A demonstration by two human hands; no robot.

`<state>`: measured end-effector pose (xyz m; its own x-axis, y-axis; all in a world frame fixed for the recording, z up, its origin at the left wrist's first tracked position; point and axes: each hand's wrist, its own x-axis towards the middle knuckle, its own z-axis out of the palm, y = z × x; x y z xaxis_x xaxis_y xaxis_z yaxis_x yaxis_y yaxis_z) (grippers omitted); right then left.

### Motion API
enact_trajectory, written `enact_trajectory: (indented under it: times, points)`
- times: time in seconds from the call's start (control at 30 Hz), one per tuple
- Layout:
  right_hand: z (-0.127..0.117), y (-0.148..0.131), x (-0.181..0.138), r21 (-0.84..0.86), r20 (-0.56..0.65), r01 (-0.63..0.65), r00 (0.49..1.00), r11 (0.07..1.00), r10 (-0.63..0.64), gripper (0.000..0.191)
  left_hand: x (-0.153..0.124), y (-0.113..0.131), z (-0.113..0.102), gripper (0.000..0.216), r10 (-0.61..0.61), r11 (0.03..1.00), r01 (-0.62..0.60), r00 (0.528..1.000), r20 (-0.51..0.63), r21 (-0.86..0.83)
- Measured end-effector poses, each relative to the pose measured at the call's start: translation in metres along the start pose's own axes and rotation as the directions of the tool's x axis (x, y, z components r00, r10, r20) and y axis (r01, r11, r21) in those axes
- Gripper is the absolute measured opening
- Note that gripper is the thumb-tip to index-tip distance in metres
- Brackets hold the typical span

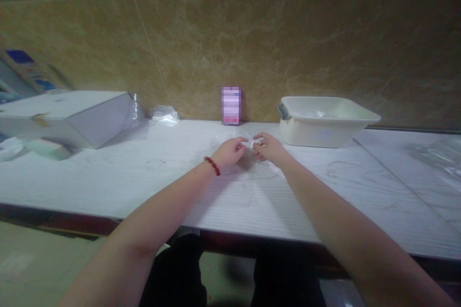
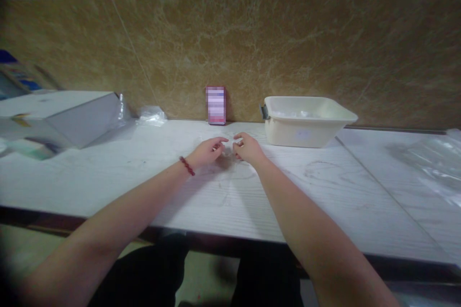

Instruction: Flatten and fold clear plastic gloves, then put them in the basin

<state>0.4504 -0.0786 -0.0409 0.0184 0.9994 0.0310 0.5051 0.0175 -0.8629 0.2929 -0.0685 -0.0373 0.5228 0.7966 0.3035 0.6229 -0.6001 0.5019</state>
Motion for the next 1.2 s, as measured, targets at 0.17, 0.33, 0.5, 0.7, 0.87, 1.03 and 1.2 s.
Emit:
enact_trajectory:
  times: [0.17, 0.33, 0.5, 0.7, 0.87, 1.03, 1.2]
  points:
    - [0.006, -0.007, -0.004, 0.041, 0.028, -0.012, 1.0, 0.999, 0.01, 0.023, -0.001, 0.007, -0.004, 0.037, -0.101, 0.983, 0.099, 0.995, -0.004, -0.156]
    - [0.01, -0.01, -0.005, 0.102, 0.066, -0.044, 0.997, 0.994, 0.038, 0.017, -0.001, 0.005, -0.003, 0.035, -0.079, 0.979, 0.072, 0.996, -0.028, -0.19]
    - [0.011, -0.008, -0.004, 0.183, 0.105, -0.091, 0.992, 0.979, 0.072, 0.014, -0.001, -0.002, 0.0, 0.039, -0.185, 0.971, 0.189, 0.982, 0.039, -0.144]
    - [0.012, -0.005, -0.002, 0.191, 0.102, -0.07, 0.993, 0.979, 0.051, 0.017, 0.001, -0.005, 0.001, 0.049, -0.301, 0.94, 0.296, 0.954, -0.004, -0.168]
    - [0.013, -0.004, -0.003, 0.194, 0.118, -0.06, 0.992, 0.979, 0.038, 0.019, 0.004, -0.009, 0.003, 0.053, -0.35, 0.923, 0.342, 0.936, -0.019, -0.178]
    - [0.012, -0.005, -0.003, 0.175, 0.129, -0.056, 0.991, 0.983, 0.033, 0.02, 0.007, -0.017, 0.006, 0.049, -0.38, 0.912, 0.361, 0.923, -0.065, -0.195]
    - [0.011, -0.003, -0.003, 0.124, 0.15, -0.032, 0.989, 0.992, 0.013, 0.023, 0.008, -0.019, 0.002, 0.048, -0.366, 0.921, 0.348, 0.927, -0.085, -0.176]
